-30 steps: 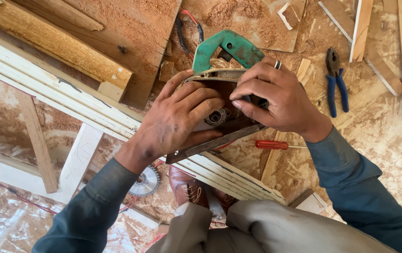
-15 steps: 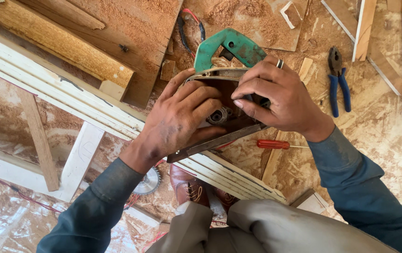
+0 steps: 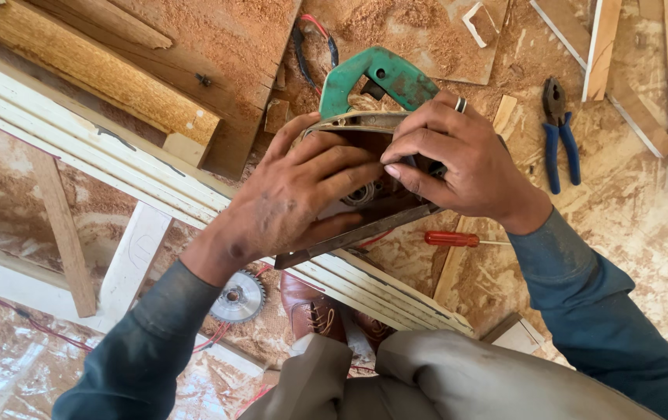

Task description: The person kneels on the workshop floor repairing a circular saw. They work a central bolt on the saw base by hand, use a wrench and a screwdriver on the saw, remove the blade guard cover, handle its small screws and fittings, and reposition the cover on the saw body.

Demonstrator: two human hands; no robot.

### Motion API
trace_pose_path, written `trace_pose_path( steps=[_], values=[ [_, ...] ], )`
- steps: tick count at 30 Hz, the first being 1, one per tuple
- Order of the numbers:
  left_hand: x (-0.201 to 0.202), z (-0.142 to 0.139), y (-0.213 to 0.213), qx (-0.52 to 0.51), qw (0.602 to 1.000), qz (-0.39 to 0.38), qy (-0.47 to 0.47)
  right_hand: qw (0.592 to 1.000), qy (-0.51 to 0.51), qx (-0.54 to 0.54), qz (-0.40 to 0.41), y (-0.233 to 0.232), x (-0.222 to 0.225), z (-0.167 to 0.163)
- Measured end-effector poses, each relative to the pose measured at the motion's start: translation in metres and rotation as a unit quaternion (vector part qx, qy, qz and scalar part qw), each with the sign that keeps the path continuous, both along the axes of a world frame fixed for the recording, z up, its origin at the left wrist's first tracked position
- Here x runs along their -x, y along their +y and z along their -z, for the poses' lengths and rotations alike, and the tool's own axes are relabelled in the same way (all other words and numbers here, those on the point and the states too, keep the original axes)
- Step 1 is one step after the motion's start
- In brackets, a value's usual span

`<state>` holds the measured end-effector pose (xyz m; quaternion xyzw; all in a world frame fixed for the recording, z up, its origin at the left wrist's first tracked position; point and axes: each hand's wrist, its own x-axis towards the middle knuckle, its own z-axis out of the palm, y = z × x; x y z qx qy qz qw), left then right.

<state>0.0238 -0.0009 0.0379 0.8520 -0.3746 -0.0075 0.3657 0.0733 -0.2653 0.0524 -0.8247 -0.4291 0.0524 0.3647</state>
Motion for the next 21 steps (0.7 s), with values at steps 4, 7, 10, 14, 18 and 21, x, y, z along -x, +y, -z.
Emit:
trace_pose_path(
  steps=[4,7,10,14,18,21],
  values=[
    [0.006,0.006,-0.005,-0.035,0.998,-0.043,0.005,1.0,0.004,0.013,-0.002,0.002,0.0,-0.006],
    [0.006,0.005,-0.003,-0.035,0.999,-0.039,0.001,0.999,0.034,0.018,-0.003,0.001,0.0,-0.015],
    [0.002,0.0,-0.002,-0.037,0.999,-0.019,-0.001,0.997,0.074,0.02,0.005,-0.001,0.003,-0.023],
    [0.0,-0.007,0.003,-0.053,0.999,0.004,-0.01,0.997,0.065,0.008,0.032,0.005,0.008,-0.015],
    [0.003,-0.004,-0.001,-0.004,0.999,-0.033,0.022,0.998,0.009,-0.013,0.052,0.01,0.011,-0.003],
    [0.005,-0.001,-0.003,-0.028,0.998,-0.055,0.014,0.998,0.009,-0.015,0.052,0.009,0.011,-0.002]
  ],
)
